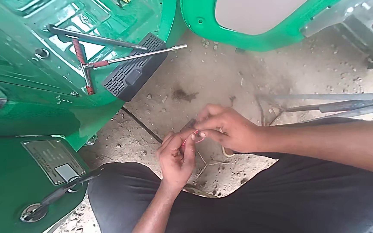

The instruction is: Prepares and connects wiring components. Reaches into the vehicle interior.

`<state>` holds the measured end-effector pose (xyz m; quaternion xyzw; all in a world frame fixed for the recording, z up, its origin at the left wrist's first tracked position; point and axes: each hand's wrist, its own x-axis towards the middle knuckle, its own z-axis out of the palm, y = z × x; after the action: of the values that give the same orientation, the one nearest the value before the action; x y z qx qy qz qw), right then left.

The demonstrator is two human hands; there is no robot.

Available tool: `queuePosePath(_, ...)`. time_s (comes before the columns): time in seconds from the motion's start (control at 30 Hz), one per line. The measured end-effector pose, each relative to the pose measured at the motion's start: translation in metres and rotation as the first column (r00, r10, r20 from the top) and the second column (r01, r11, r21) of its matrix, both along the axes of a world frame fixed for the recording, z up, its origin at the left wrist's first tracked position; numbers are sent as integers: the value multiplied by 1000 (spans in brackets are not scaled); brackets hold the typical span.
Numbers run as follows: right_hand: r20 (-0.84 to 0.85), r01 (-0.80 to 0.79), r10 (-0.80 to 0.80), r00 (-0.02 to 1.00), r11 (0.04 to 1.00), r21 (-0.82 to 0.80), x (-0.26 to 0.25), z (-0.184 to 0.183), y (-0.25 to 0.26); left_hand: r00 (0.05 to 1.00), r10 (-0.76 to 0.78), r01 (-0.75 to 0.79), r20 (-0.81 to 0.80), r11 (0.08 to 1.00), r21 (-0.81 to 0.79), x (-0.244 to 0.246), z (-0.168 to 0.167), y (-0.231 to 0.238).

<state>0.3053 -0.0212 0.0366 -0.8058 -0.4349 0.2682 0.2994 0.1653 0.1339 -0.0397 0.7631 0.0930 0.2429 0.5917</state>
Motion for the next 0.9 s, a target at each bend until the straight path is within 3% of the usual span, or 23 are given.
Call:
queuePosePath(0.1, -26, 21, -20, 999, 999, 34, -1, 4, 2, 998, 59, -61, 19, 987, 147, -2, 2, 2)
queuePosePath(0.2, -112, 21, -14, 994, 998, 54, 1, 8, 4, 996, 74, -77, 52, 995, 63, -2, 6, 4)
queuePosePath(0.27, -209, -9, 5, 978, 1000, -16, 3, 11, 6, 996, 63, -65, 62, 997, 31, -3, 8, 6)
queuePosePath(0.37, -328, -71, 19, 944, 987, -147, 5, 12, 8, 1000, 29, -31, 12, 985, 168, -2, 4, 9)
queuePosePath(0.47, -324, 8, -58, 944, 988, -155, 1, 5, 9, 1000, -10, 13, -21, 982, 186, 0, 2, 5)
queuePosePath(0.6, -178, -11, -15, 984, 990, -144, 7, 8, 10, 998, -51, 55, -28, 990, 129, -1, 6, 1)
queuePosePath(0.73, 106, -136, 147, 984, 985, -106, 10, 11, 5, 998, -36, 46, -59, 982, 181, -1, 4, -1)
queuePosePath(0.8, 279, -208, 255, 926, 960, -188, 8, 14, 3, 998, -14, 30, -69, 970, 242, 1, 4, -4)
queuePosePath(0.9, 565, -304, 331, 756, 942, -145, 11, 18, -2, 996, 36, -2, -84, 925, 380, 4, 4, -6)
